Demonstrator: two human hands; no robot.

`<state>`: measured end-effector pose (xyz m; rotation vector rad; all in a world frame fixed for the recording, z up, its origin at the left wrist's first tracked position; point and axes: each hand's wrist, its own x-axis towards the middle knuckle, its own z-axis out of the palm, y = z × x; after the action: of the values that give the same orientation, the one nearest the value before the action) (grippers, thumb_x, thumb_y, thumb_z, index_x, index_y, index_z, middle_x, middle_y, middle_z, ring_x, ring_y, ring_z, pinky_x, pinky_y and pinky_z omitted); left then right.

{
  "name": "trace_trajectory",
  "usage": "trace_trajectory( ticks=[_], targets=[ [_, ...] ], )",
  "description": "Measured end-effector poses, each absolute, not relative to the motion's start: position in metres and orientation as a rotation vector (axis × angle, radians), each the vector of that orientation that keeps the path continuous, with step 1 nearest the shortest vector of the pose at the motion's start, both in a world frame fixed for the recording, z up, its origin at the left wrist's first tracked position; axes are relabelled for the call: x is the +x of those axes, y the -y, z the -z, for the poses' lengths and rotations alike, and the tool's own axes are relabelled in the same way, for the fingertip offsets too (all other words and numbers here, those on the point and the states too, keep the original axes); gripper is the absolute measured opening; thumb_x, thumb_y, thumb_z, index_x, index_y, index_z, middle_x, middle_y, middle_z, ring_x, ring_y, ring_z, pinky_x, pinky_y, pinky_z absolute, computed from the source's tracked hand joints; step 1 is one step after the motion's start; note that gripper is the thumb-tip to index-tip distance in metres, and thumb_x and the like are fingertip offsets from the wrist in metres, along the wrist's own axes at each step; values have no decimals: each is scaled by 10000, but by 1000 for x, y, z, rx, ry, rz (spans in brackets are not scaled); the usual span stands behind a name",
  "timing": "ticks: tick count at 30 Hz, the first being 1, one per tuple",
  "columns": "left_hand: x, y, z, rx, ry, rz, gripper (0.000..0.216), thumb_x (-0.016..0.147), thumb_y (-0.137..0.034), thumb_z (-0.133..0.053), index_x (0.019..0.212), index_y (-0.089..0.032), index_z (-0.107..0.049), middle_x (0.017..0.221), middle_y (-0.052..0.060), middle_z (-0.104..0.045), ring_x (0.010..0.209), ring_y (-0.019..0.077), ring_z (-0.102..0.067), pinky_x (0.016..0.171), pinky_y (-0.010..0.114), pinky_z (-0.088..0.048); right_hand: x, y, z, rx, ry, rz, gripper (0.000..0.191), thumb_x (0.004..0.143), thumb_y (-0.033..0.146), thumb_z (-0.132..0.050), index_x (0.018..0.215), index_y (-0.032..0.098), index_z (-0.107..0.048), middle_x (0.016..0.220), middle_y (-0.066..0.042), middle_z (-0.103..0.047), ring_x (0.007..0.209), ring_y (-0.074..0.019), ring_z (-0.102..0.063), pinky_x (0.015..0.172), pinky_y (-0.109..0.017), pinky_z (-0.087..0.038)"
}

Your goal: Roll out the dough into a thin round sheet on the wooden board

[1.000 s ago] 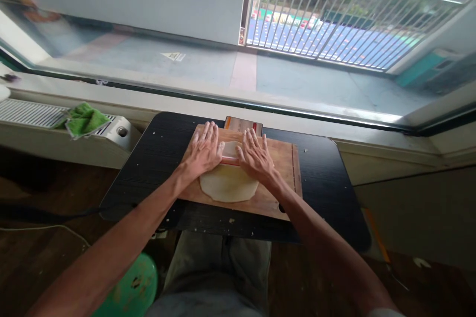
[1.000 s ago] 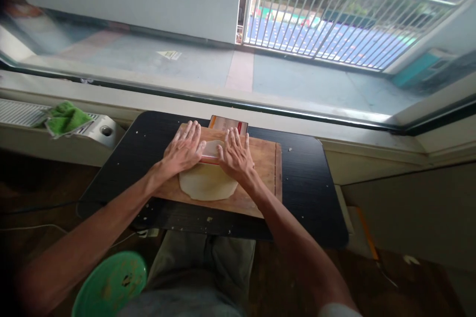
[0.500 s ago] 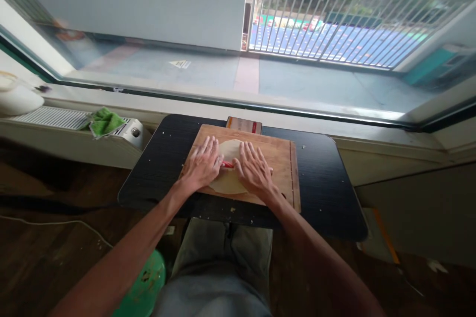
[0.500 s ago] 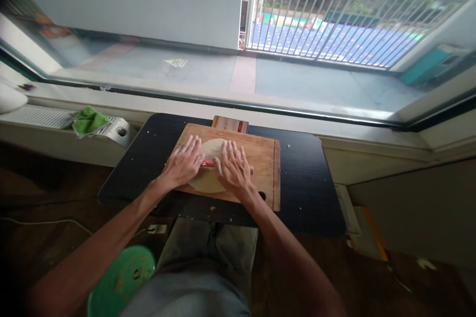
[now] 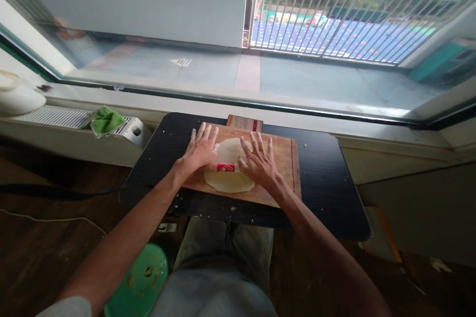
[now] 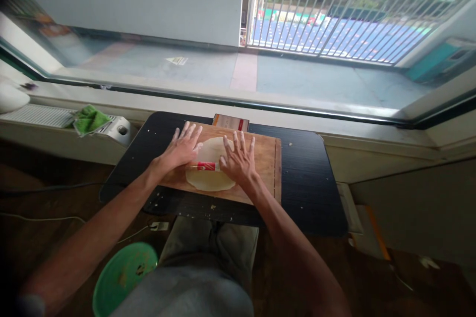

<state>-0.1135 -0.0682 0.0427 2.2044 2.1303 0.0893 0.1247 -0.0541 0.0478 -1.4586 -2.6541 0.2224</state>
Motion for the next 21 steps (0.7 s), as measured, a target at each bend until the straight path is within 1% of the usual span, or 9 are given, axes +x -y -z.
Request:
trace_trajectory(
  ticks=[2,5,8,11,15,18,21],
  targets=[
    [-115,69,-40,2208,-2133,-171,689,1135,-359,-376,1748,-50,-432,1838,267,-393,1767,418,-273,1403,713,-273,127,60,-46,-1426,2660,-203,751,1112,378,-532,1816,163,-378,1929,-171,-204,1796,-404,-143,1420,-749,-59],
    [-116,80,-38,2183,-2199,-364,666,1160,-379,-311,1715,-57,-490,1790,256,-483,1746,402,-335,1400,693,-303,129,71,-42,-1473,2607,-186,784,1093,356,-515,1831,157,-336,1930,-160,-202,1795,-412,-143,1416,-753,-143],
    [-112,100,-36,2171,-2239,-478,675,1175,-412,-272,1687,-62,-537,1766,252,-519,1743,395,-344,1414,676,-286,128,88,-40,-1592,2539,-183,803,1087,326,-490,1846,160,-290,1926,-171,-211,1787,-452,-150,1370,-825,-204],
    [-106,128,-32,2139,-2256,-444,683,1175,-418,-274,1714,-71,-509,1796,245,-479,1758,390,-312,1418,657,-294,128,116,-39,-1688,2510,-198,809,1106,322,-465,1866,175,-229,1927,-190,-182,1775,-510,-151,1319,-887,-238],
    [-101,156,-26,2143,-2250,-354,704,1164,-408,-319,1771,-62,-409,1852,246,-375,1778,377,-257,1427,619,-296,132,147,-36,-1650,2440,-190,816,1144,336,-435,1881,181,-119,1923,-216,-163,1773,-518,-147,1328,-876,-222],
    [-103,144,-27,2171,-2222,-352,712,1164,-407,-332,1785,-62,-376,1869,236,-344,1790,375,-211,1441,615,-261,128,136,-34,-1632,2397,-189,802,1167,381,-432,1883,205,-117,1909,-211,-238,1770,-500,-188,1349,-845,-209],
    [-107,106,-31,2199,-2151,-400,720,1169,-395,-314,1811,-70,-300,1887,225,-304,1798,376,-172,1443,649,-229,119,100,-38,-1680,2411,-241,767,1185,420,-404,1881,217,-152,1892,-185,-308,1761,-480,-243,1362,-825,-210]
  ],
)
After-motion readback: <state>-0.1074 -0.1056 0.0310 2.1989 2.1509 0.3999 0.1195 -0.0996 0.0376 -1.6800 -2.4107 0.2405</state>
